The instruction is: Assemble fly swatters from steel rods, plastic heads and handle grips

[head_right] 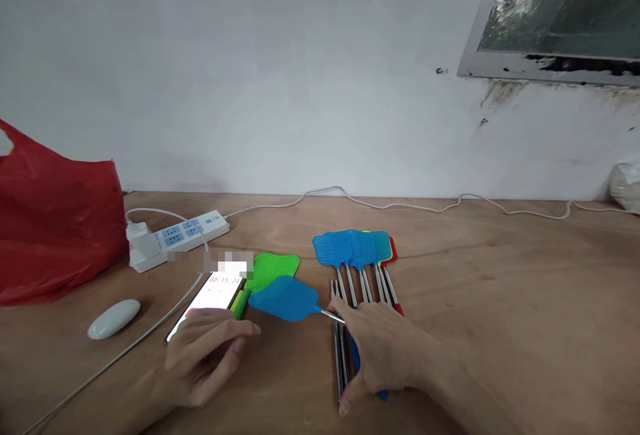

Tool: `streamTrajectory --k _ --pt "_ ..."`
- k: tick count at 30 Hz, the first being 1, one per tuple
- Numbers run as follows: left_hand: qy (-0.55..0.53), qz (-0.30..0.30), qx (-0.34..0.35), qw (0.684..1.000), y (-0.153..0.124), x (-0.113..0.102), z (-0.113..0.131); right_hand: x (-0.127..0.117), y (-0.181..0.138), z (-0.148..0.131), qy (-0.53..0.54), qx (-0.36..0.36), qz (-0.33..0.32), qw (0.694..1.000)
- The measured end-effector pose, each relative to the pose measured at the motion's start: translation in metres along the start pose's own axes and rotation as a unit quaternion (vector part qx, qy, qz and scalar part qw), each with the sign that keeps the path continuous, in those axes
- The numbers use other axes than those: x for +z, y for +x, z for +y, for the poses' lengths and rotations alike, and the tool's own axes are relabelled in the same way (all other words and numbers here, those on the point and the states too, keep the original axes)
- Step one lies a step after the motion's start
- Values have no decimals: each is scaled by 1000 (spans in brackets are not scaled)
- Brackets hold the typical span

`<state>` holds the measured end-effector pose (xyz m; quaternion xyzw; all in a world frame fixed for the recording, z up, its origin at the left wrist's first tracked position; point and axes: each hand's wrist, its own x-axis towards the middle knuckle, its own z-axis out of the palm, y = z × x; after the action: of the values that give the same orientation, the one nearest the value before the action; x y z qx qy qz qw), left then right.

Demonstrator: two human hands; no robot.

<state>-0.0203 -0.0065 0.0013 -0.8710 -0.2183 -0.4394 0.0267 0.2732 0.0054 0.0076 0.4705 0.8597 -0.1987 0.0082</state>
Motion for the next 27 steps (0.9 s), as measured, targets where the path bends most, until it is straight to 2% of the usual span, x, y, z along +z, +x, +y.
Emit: streamTrajectory --k 5,9,17,19,22,27 --pt "2 -21 9 1000 0 2 1 -10 -2 -6 -4 -21 29 999" --pt "3 -26 11 1000 -3 2 -1 -9 -1 -3 -13 -15 57 998" --pt "7 -43 -20 999 0 3 -2 -15 2 -1 -18 3 50 999" --pt "20 -32 -60 997 0 3 -1 -17 1 -2 -8 -1 64 998" --pt "27 -15 -164 986 -1 3 -2 -18 2 -2 7 -19 109 994" --pt "-44 -3 -335 941 1 5 -9 -16 9 5 -28 -80 197 977"
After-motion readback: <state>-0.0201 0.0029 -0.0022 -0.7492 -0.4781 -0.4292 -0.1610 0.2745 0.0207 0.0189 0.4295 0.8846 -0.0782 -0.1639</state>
